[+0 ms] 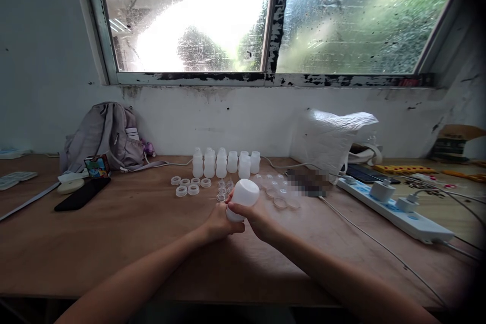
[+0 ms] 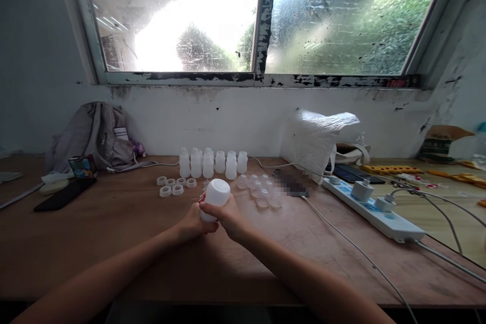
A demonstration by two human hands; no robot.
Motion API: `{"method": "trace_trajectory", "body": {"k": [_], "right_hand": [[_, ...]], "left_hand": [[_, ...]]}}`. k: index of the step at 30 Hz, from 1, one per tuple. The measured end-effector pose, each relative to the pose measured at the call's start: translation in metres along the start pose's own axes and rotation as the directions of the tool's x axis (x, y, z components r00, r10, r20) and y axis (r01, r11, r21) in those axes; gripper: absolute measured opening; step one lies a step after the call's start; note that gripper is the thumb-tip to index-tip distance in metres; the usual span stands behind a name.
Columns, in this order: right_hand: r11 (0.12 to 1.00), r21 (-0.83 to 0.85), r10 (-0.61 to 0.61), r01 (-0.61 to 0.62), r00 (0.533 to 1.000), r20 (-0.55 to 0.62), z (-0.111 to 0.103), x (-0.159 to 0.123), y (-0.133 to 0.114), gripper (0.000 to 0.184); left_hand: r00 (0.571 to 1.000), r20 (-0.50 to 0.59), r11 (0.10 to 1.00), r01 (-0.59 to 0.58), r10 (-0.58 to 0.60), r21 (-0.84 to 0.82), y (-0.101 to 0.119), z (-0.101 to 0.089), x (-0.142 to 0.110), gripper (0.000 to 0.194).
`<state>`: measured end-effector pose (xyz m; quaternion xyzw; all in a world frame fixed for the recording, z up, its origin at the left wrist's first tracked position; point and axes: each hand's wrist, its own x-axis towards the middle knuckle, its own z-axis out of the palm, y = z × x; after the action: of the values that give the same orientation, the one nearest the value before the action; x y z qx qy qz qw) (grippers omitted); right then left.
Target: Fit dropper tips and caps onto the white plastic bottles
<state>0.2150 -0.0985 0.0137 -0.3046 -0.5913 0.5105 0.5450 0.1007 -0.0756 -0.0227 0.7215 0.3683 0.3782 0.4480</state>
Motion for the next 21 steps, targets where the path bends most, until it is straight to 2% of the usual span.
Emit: {"method": "trace_trajectory", "body": {"k": [5,8,10,11,14,17,19,21], "right_hand": [[0.98,-0.19,-0.061,0.065,0.998,0.027,-0.005,0.004,0.007,0.023],[0.934,-0.32,-0.192,0.159,0.979,-0.073,-0.013,0.007,0.01,0.038],[0.907,-0.376,-0.245,0.19,0.964,-0.104,-0.02,0.01,0.01,0.046],[0.903,-0.388,-0.232,0.185,0.969,-0.079,-0.024,0.011,0.01,0.044],[0.922,-0.381,-0.041,0.072,0.995,0.087,-0.034,0.016,0.011,0.032],[0.928,-0.352,0.207,-0.126,0.957,0.203,-0.038,0.02,0.014,0.035],[0.913,-0.347,0.314,-0.215,0.914,0.258,-0.038,0.021,0.016,0.038],[0.914,-0.346,0.325,-0.213,0.894,0.307,-0.036,0.02,0.016,0.038]], "left_hand": [[0.988,-0.039,0.969,-0.141,0.152,0.204,-0.007,-0.012,0.007,0.02],[0.973,-0.15,0.886,-0.092,0.178,0.455,-0.008,-0.026,0.012,0.028],[0.955,-0.218,0.776,-0.021,0.203,0.63,-0.008,-0.038,0.014,0.026],[0.948,-0.226,0.715,-0.004,0.226,0.699,-0.008,-0.044,0.015,0.024],[0.94,-0.167,0.562,-0.031,0.297,0.827,-0.008,-0.06,0.015,0.021],[0.918,-0.116,0.477,-0.086,0.378,0.875,-0.01,-0.066,0.016,0.029],[0.889,-0.115,0.476,-0.125,0.444,0.87,-0.01,-0.066,0.017,0.035],[0.839,-0.177,0.539,-0.155,0.514,0.828,-0.009,-0.063,0.017,0.042]]}}
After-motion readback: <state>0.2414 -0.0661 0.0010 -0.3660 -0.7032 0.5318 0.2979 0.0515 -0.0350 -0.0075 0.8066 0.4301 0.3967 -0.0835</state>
